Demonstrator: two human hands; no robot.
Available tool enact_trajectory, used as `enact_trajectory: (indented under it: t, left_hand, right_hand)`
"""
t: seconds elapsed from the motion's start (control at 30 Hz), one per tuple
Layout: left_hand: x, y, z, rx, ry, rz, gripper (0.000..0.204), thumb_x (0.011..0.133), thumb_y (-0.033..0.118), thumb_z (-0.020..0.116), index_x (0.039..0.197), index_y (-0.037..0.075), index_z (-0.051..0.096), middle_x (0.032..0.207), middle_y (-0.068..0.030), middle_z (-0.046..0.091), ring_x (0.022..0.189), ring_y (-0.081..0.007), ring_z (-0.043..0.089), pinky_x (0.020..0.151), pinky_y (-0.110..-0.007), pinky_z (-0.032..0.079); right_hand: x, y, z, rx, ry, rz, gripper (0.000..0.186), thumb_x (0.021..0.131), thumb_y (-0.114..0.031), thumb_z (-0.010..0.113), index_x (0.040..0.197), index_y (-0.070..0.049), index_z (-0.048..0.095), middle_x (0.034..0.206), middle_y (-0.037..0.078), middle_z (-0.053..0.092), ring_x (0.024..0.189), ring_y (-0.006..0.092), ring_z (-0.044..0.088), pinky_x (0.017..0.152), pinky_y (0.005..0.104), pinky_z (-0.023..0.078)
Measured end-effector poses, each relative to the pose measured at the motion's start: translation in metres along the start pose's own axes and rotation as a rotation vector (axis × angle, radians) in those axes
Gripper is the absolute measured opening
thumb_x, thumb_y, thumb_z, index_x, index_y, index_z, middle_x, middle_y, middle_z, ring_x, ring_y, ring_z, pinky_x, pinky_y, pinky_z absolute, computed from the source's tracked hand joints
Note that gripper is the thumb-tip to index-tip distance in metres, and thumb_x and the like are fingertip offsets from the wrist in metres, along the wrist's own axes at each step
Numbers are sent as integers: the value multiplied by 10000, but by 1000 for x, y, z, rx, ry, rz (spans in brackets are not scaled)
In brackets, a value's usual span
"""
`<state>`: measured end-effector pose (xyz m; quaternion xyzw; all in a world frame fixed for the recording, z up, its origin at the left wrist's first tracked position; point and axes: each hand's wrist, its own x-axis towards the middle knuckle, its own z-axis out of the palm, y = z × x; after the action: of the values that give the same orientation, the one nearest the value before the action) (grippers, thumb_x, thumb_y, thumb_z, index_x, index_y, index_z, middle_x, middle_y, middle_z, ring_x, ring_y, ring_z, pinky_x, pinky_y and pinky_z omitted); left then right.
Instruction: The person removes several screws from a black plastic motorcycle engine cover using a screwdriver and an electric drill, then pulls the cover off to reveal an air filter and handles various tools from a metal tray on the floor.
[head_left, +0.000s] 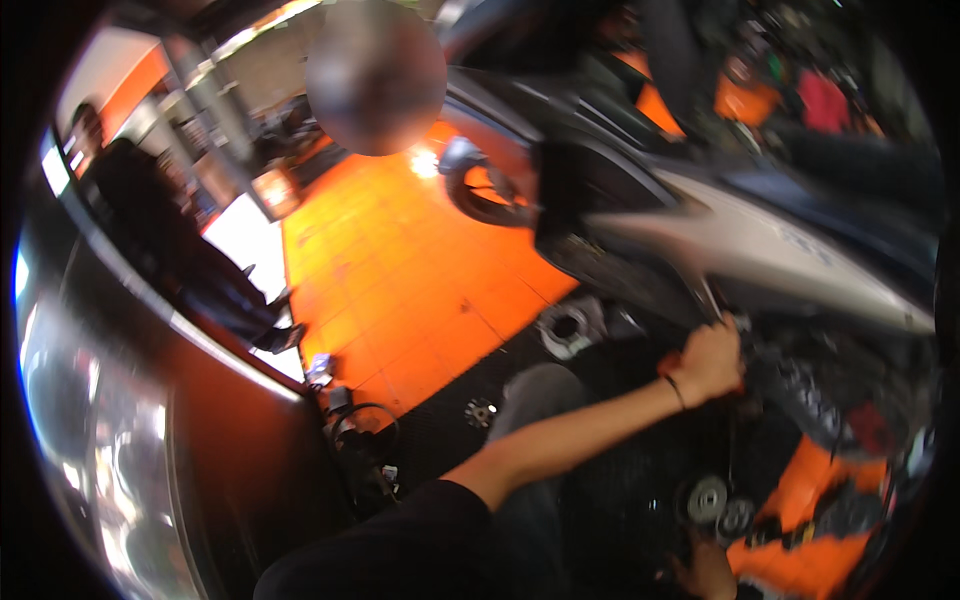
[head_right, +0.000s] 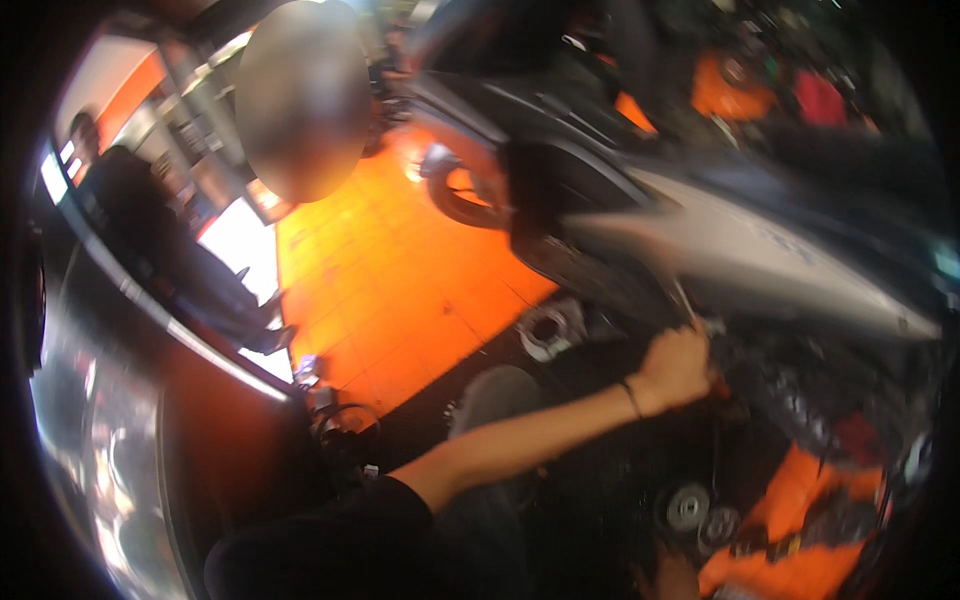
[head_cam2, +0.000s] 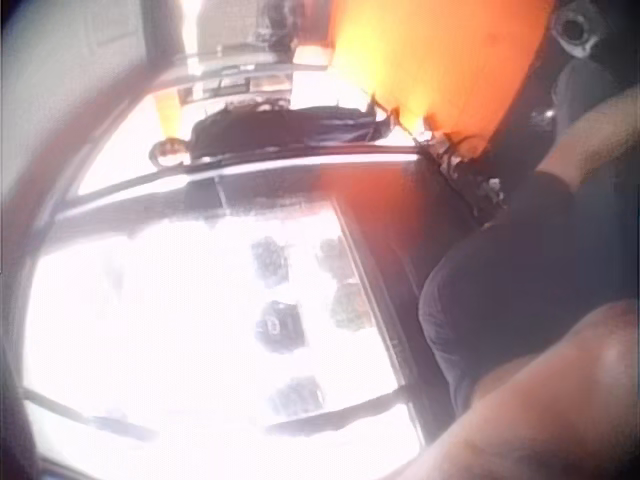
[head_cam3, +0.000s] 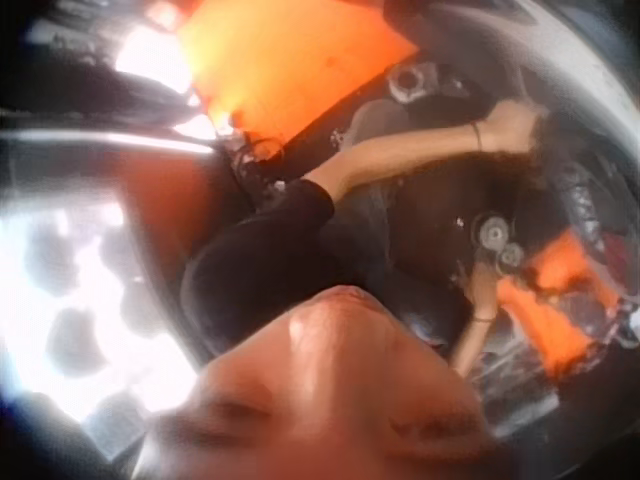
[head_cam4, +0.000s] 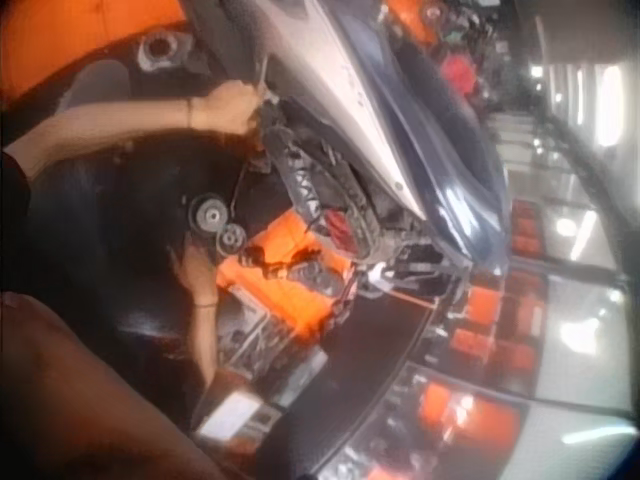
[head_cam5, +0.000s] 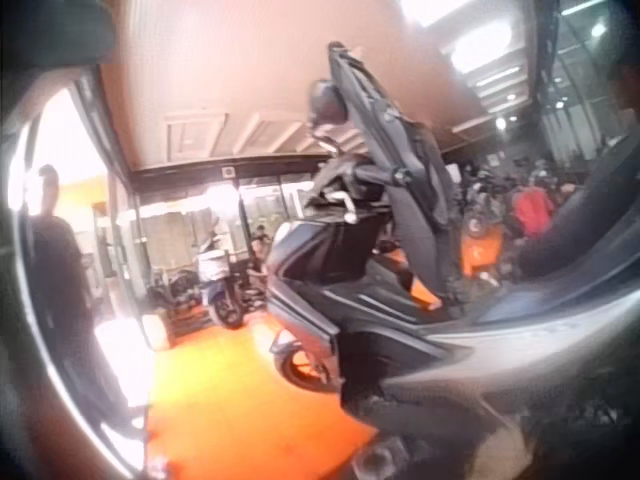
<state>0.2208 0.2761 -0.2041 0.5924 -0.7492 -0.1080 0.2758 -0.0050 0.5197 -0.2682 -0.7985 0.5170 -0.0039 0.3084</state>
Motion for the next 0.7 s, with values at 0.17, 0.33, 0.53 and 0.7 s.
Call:
enact_trajectory:
  t: [0.17, 0.33, 0.53, 0.7]
  left_hand:
    - [-8, -21, -23, -141, 80, -29, 487, 854, 269, 690, 1016, -154, 513, 783, -278, 680, 682, -441, 686, 633, -480, 572]
    - [-4, -9, -45, -36, -123, -138, 524, 841, 302, 718, 1062, -120, 499, 756, -262, 661, 678, -451, 669, 624, -521, 542]
    - [10, 2, -35, -196, -57, -261, 528, 799, 269, 776, 1084, -107, 536, 704, -251, 644, 671, -436, 681, 571, -473, 534]
    - [12, 9, -24, -142, -100, -425, 559, 805, 272, 759, 1098, -144, 527, 761, -277, 651, 708, -448, 679, 613, -474, 545]
  right_hand:
    - [10, -14, -3, -27, -198, 113, 531, 880, -385, 650, 1259, -19, 589, 1268, 278, 588, 1181, 397, 578, 1006, 531, 454]
    - [38, 0, -14, -117, -422, 290, 687, 930, -449, 613, 1470, -75, 416, 1452, 251, 457, 1346, 503, 377, 1099, 679, 266]
    - [13, 24, 30, 7, -393, 275, 524, 903, -432, 582, 1220, -15, 604, 1291, 259, 579, 1191, 402, 584, 1115, 545, 357]
    - [4, -11, -14, 304, -339, 211, 524, 909, -441, 591, 1231, -28, 602, 1207, 252, 631, 1192, 436, 561, 1079, 497, 407]
